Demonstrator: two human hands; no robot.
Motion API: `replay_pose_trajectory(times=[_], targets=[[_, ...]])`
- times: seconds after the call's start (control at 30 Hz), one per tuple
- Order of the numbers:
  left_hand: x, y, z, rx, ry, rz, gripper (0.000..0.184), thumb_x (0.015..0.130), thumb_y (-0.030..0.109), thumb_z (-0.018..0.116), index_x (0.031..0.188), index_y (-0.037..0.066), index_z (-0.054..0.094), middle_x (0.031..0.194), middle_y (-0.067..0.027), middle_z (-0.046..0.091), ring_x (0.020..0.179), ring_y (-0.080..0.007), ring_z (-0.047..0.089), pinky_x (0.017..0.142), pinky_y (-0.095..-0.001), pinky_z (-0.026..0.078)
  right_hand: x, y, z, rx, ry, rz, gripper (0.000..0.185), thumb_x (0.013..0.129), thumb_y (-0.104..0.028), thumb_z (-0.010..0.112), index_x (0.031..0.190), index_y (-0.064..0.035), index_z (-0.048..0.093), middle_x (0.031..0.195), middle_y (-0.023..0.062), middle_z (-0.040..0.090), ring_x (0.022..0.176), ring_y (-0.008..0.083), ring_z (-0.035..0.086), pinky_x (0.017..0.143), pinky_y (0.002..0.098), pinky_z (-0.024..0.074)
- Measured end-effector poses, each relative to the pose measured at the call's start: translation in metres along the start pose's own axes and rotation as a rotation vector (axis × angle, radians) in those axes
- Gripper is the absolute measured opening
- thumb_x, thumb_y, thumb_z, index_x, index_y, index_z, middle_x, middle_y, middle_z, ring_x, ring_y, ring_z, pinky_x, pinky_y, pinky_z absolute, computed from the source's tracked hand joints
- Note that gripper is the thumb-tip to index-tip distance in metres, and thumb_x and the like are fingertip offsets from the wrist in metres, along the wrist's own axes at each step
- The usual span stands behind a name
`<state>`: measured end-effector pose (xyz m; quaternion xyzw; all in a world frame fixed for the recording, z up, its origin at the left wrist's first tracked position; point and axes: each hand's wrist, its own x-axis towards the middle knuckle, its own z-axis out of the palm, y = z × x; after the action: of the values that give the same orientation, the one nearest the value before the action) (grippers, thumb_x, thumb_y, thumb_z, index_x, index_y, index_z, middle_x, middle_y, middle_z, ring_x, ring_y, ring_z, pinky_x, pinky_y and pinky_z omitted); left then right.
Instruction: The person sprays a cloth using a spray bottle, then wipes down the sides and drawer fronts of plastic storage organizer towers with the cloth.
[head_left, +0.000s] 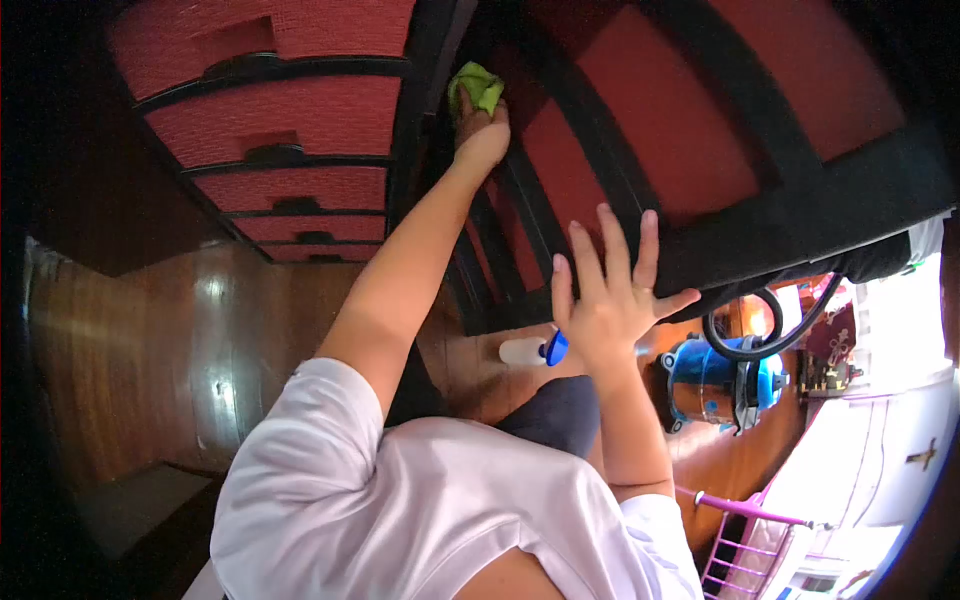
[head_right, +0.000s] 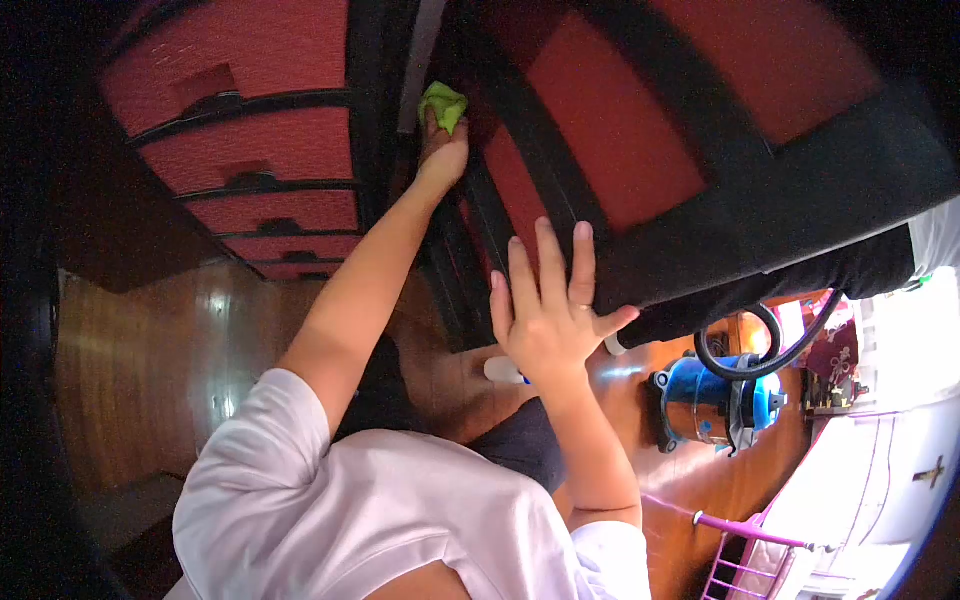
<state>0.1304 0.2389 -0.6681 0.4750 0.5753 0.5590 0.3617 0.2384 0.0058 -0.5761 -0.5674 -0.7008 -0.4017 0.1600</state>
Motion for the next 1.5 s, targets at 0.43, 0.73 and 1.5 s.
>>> replay_pose_trajectory(times=[0.43, 0.73, 1.5], targets=[[-0.175, -0.004, -0.039, 0.053, -0.38, 0.654, 0.048, 0.085, 0.022, 0.046, 0.129, 0.004, 0.046, 0.143, -0.0259, 0.026, 0.131, -0.047, 0.025, 0.11, -0.0502, 0.017, -0.014, 0.005, 0.018, 0.183, 0.184, -0.191, 0.016, 0.08, -0.031, 0.057, 0.085, -0.0208, 0.068, 0.094, -0.0068, 0.067, 0.097, 0.0088, 0.061, 0.108, 0.036, 0.0097], [-0.152, -0.014, -0.037, 0.004, -0.379, 0.68, 0.043, 0.088, 0.019, 0.047, 0.128, 0.006, 0.046, 0.145, -0.0254, 0.022, 0.132, -0.0518, 0.015, 0.109, -0.0497, 0.019, -0.01, -0.01, 0.011, 0.113, -0.04, -0.111, 0.022, 0.082, -0.031, 0.056, 0.098, -0.019, 0.066, 0.111, -0.0025, 0.062, 0.112, 0.0131, 0.054, 0.108, 0.0419, 0.012], [-0.191, -0.017, -0.041, -0.349, -0.458, 0.598, 0.063, 0.077, 0.018, 0.059, 0.132, -0.003, 0.038, 0.143, -0.0281, 0.024, 0.133, -0.0404, 0.026, 0.108, -0.0436, 0.026, 0.005, -0.037, 0.002, 0.545, -0.176, -0.023, 0.049, 0.084, -0.027, 0.055, 0.126, -0.0035, 0.05, 0.13, 0.018, 0.047, 0.128, 0.033, 0.039, 0.11, 0.0507, 0.0105]])
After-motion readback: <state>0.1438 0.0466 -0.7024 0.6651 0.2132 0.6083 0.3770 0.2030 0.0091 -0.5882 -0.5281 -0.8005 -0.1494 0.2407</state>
